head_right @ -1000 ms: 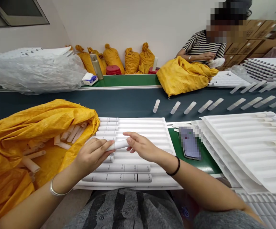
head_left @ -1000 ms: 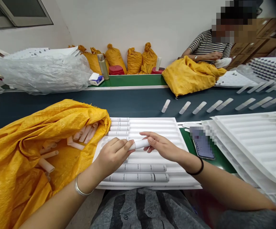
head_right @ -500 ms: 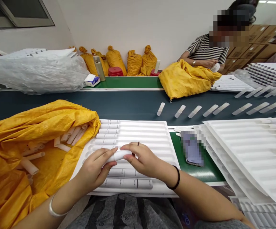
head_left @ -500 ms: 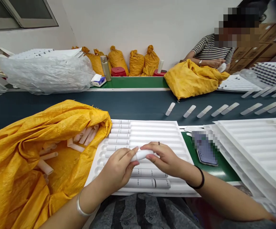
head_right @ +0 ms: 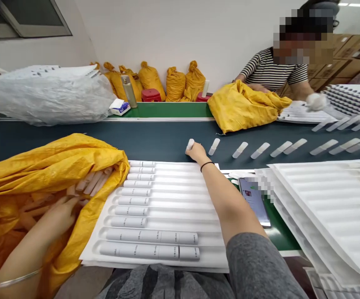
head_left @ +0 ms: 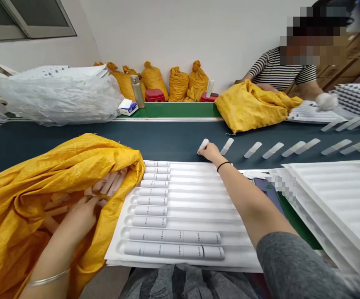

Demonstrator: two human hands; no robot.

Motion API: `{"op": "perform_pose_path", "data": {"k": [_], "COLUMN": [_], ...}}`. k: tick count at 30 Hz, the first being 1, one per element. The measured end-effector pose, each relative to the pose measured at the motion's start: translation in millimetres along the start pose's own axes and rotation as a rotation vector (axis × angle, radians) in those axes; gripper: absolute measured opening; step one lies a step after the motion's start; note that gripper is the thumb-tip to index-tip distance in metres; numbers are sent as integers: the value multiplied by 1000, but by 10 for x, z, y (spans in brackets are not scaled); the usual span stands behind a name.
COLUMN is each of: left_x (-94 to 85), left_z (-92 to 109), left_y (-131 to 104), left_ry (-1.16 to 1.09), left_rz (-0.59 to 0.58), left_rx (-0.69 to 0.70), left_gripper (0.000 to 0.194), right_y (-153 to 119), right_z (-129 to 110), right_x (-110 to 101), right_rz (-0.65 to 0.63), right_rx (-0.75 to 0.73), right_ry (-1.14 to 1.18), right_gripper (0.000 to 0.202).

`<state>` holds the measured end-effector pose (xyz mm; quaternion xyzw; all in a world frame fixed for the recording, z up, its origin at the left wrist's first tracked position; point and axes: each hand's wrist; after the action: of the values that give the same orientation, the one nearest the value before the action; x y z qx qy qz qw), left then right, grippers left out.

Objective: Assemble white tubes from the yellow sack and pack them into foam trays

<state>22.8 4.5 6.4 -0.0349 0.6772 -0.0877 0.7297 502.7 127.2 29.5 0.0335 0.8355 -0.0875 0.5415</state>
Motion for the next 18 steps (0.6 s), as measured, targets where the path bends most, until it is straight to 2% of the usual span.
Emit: {"op": "perform_pose_path", "data": {"k": [2,4,6,8,9,10,11,12,13,15,18], "left_x": [125,184,159,73,19,-36,-87,-133,-170,-215,-206], "left_z": [-118,-146,-113,-20,52,141,245,361,485,742,1123], "left_y": [19,16,-14,-77,-117,-160,-202,-241,-274,-322,-382], "left_ry": [7,-27,-65,-131,-174,-229,-295,-359,-415,-525,-827], "left_rz": [-52,-51,-26,80,166,262,359,443,499,548,521], "left_rx": [-27,-6,23,38,41,55,79,108,139,214,310], "left_gripper": [43,41,38,37,39,40,39,37,34,26,19], "right_y": [80,15,-215,-615,-867,-1137,-1411,-1673,-1910,-2269,-2510], "right_z": [56,64,45,26,24,29,42,61,84,130,163], "right_x": [0,-31,-101,-179,-205,-215,-207,-181,-141,-45,39], "right_rz": [-45,-52,-20,-8,-27,-133,-294,-444,-536,-585,-488], "right_rx": [61,97,117,68,16,-121,-245,-298,-337,-377,-415], "right_ry": [-16,-44,-78,-96,-96,-83,-37,-2,8,-8,-46], "right_gripper": [23,33,47,45,36,27,25,23,18,14,12]}}
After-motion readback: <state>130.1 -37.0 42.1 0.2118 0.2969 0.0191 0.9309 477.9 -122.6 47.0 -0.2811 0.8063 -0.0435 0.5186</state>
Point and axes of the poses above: each hand's wrist, its own y-axis towards the middle knuckle, its own x-axis out of the palm, z = x × y, and after that the axes turned 4 degrees about -z, right-handed
